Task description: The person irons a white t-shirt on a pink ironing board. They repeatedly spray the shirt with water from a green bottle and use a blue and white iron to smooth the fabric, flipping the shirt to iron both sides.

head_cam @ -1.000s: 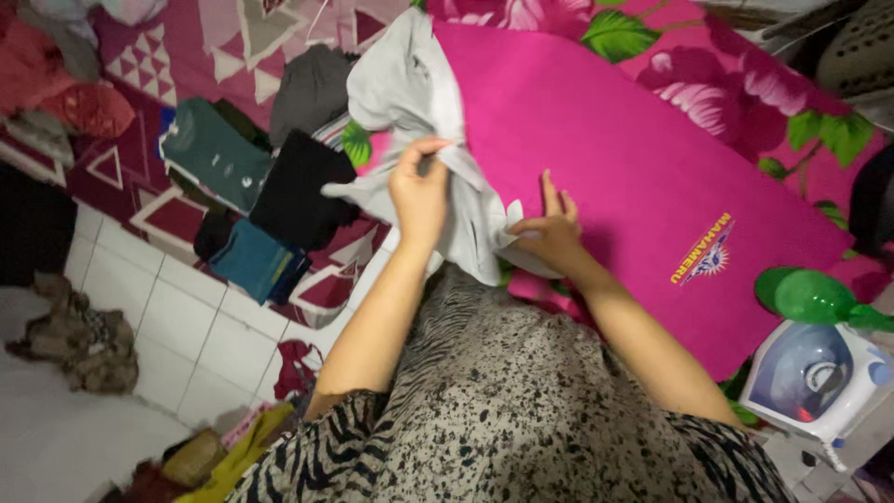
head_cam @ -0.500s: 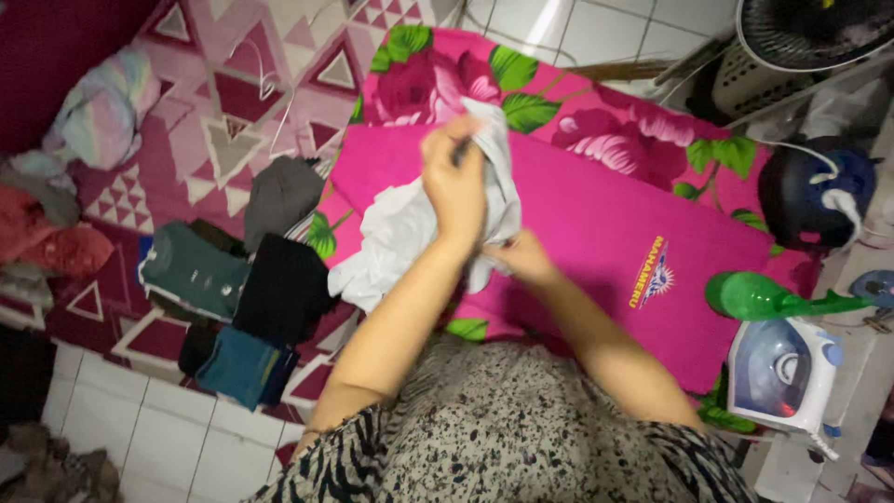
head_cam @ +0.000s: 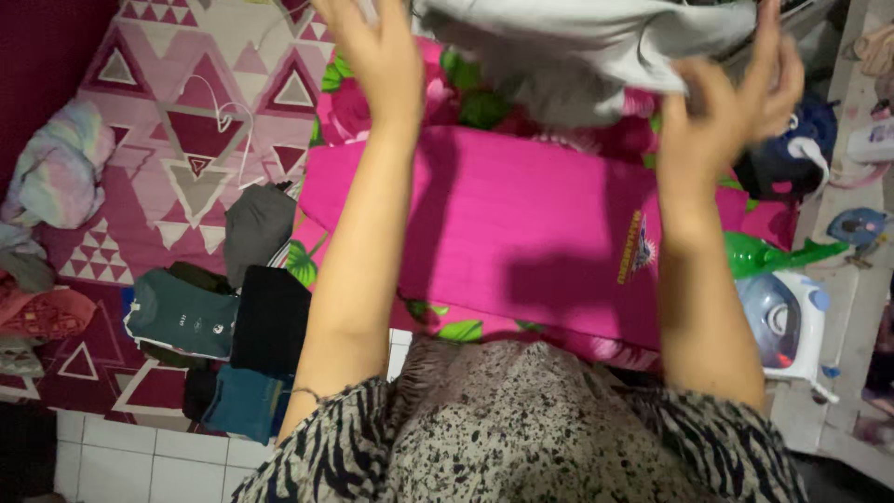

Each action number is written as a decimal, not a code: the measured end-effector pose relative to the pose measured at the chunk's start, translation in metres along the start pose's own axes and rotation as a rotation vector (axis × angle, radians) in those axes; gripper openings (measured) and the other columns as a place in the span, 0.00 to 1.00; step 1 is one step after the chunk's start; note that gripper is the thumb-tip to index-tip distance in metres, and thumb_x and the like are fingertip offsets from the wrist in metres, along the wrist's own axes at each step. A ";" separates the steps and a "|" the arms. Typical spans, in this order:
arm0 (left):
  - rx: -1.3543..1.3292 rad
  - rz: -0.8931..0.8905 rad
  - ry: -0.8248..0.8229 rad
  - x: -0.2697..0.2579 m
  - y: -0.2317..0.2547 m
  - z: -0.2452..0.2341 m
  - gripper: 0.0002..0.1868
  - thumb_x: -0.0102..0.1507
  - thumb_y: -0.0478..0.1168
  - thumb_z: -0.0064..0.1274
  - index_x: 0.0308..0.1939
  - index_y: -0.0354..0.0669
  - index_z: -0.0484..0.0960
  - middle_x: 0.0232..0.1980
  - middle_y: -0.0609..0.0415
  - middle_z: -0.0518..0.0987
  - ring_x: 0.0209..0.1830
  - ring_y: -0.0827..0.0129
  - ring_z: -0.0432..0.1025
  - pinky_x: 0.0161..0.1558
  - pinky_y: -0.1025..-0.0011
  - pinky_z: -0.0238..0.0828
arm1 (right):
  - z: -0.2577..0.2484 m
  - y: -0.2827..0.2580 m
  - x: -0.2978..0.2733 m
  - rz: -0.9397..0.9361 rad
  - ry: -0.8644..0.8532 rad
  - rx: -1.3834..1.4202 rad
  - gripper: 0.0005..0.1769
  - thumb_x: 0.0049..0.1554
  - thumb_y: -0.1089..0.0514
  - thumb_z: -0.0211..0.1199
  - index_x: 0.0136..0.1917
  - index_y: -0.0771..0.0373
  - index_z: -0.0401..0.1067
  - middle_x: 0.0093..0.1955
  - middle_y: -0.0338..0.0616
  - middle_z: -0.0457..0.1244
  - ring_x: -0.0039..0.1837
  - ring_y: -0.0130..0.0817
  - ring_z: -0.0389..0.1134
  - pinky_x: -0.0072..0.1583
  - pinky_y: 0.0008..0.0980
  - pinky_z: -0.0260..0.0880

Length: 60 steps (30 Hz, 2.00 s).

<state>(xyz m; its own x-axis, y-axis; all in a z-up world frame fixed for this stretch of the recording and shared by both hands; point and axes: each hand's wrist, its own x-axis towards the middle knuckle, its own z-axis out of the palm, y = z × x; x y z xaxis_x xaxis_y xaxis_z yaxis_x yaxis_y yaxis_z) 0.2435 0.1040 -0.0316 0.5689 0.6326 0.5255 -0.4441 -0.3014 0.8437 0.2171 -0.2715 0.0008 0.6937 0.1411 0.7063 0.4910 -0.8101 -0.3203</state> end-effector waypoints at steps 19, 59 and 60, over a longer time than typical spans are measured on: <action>0.829 0.022 -0.963 -0.250 -0.065 -0.171 0.11 0.64 0.34 0.51 0.49 0.50 0.80 0.51 0.56 0.80 0.51 0.54 0.75 0.48 0.57 0.73 | -0.060 0.055 -0.304 0.792 -0.359 0.125 0.13 0.63 0.65 0.60 0.59 0.61 0.81 0.40 0.48 0.69 0.38 0.33 0.70 0.41 0.34 0.68; 1.064 -0.001 -1.017 -0.263 -0.019 -0.203 0.16 0.56 0.29 0.48 0.46 0.47 0.80 0.71 0.47 0.70 0.75 0.44 0.59 0.73 0.44 0.44 | -0.078 0.052 -0.353 0.244 -0.590 -0.051 0.16 0.47 0.67 0.62 0.49 0.59 0.80 0.59 0.46 0.69 0.59 0.51 0.69 0.60 0.50 0.67; 1.162 0.006 -0.978 -0.270 -0.016 -0.196 0.18 0.52 0.29 0.49 0.44 0.49 0.81 0.71 0.46 0.69 0.75 0.45 0.58 0.72 0.42 0.42 | -0.075 0.054 -0.345 0.232 -0.550 -0.090 0.14 0.48 0.65 0.63 0.49 0.60 0.79 0.58 0.47 0.69 0.58 0.51 0.68 0.60 0.50 0.67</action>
<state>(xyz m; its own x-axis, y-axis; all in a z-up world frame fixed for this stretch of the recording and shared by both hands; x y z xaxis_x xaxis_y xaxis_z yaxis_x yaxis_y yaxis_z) -0.0388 0.0780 -0.2085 0.9981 0.0623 -0.0011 0.0612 -0.9755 0.2112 -0.0356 -0.4063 -0.2129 0.9598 0.2094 0.1870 0.2648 -0.8964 -0.3555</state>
